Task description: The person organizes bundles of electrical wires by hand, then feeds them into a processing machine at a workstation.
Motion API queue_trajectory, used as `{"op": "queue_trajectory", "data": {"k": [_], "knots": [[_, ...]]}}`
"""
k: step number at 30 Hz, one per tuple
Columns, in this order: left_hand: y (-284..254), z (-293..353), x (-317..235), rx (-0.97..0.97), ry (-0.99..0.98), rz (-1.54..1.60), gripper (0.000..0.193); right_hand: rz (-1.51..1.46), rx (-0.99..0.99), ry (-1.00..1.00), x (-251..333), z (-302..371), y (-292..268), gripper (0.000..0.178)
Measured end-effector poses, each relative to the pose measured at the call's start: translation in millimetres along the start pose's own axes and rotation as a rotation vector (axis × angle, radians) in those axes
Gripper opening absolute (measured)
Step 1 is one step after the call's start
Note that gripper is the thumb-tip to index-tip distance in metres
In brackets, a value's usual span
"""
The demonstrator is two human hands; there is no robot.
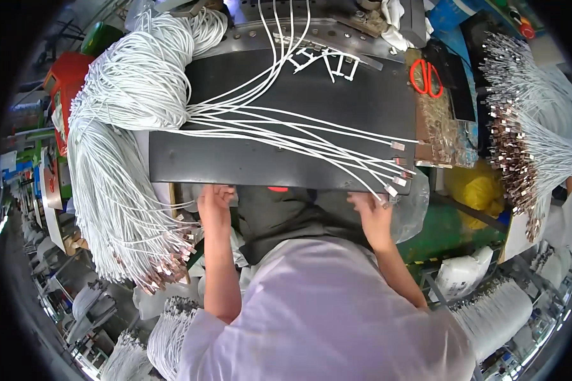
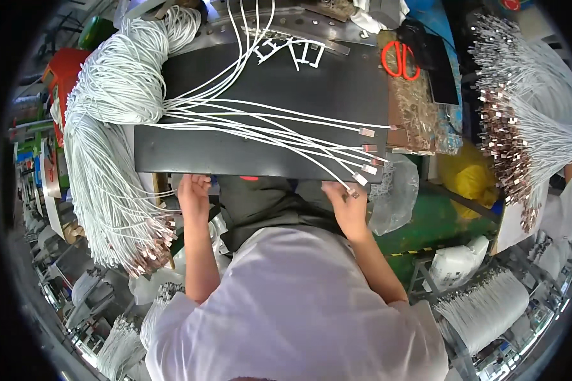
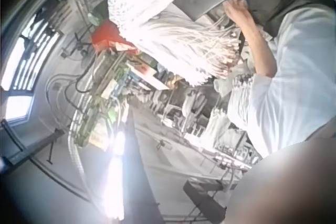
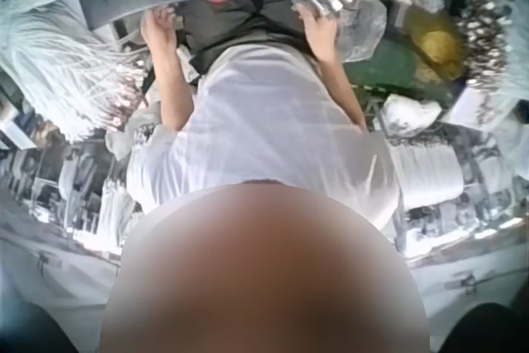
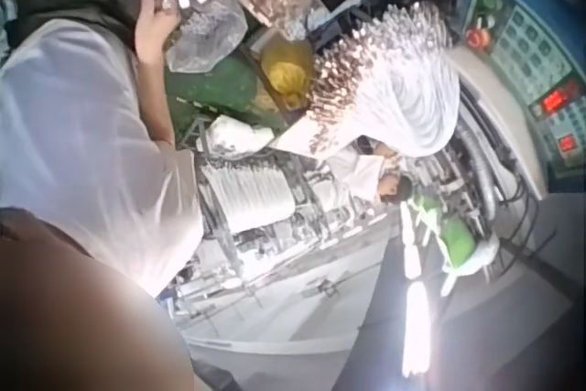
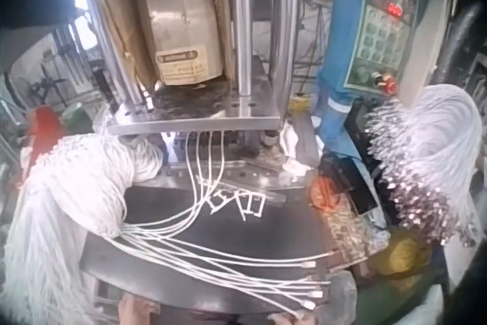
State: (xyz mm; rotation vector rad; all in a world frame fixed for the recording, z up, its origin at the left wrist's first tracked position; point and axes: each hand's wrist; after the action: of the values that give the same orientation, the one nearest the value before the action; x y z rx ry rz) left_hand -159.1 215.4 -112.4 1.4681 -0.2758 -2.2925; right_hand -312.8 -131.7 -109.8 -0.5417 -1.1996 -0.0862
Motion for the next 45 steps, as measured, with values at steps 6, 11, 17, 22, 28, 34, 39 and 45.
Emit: {"op": "queue_trajectory", "data": {"k": [6, 11, 17, 22, 28, 34, 39, 45], "knots": [[-6, -11, 14, -0.113, -0.069, 0.205, 0.024, -0.060, 0.063, 0.114, 12, -22, -6, 0.018], [-16, -14, 19, -0.071, -0.089, 0.196, 0.022, -0.220, 0.105, 0.004, 11, -21, -10, 0.019], [-20, -13, 19, -0.029, -0.063, 0.159, 0.022, -0.216, 0.143, -0.028, 13, -30, -13, 0.020], [-25, -15, 18, -0.048, -0.069, 0.178, 0.024, -0.201, 0.161, 0.027, 12, -26, -15, 0.018], [14, 6, 29, -0.108, -0.074, 0.214, 0.031, -0.185, 0.287, 0.200, 32, -28, -8, 0.021], [87, 77, 28, 0.430, -0.011, -0.363, 0.045, 0.084, 1.078, -0.206, 141, -38, -32, 0.026], [167, 59, -24, 0.826, 1.080, -1.026, 0.052, 0.325, 0.345, -0.644, 212, -121, -37, 0.027], [257, 14, -24, 1.096, 1.157, -1.265, 0.052, 0.713, -0.043, -1.003, 200, -212, 2, 0.020]]}}
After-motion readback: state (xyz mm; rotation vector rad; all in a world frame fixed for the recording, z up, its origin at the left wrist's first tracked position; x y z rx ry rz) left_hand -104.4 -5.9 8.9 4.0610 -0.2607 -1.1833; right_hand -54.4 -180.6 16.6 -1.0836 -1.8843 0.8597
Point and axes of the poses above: each hand's wrist, its own z-axis away from the middle knuckle, its own y-axis out of the palm, x = y × z, and after that the axes turned 6 degrees about z, right-handed
